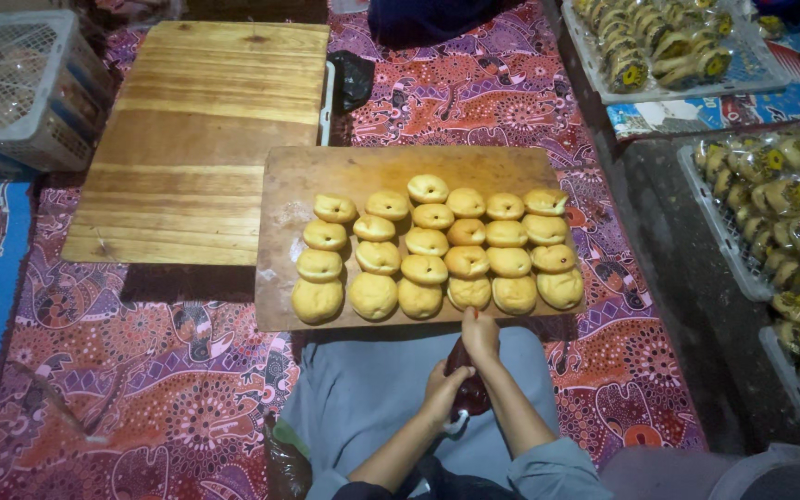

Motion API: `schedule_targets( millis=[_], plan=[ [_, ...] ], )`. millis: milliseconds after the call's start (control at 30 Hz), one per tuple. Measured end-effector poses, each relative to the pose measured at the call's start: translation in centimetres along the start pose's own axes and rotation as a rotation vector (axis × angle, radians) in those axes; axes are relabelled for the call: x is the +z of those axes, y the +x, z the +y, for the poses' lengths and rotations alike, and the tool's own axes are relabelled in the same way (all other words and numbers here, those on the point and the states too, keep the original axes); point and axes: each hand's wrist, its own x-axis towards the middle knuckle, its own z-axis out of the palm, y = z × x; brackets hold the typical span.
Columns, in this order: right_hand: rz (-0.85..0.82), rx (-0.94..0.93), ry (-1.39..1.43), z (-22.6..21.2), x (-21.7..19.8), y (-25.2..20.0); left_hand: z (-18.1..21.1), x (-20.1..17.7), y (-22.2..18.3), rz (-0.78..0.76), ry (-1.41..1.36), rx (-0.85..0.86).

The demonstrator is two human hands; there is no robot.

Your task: The person sits on the floor and uses a piping bag to inject red and then brown filling into rows of small round pastries arranged on a wooden board. The person switches between two fillings and continues filling each pastry one by one.

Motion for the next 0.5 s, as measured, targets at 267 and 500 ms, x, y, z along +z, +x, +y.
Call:
schedule_targets(
  millis=[267, 500],
  plan=[
    [-0.168, 0.064, 0.161, 0.7, -1.8, 0.2, 0.4, 0.9, -0.8, 0.044, 0.111, 0.016],
    [-0.533, -0.061, 0.541, 0.4, -7.2, -5.0, 0.0, 2.6, -5.1, 0.018, -0.001, 0.105]
  ],
)
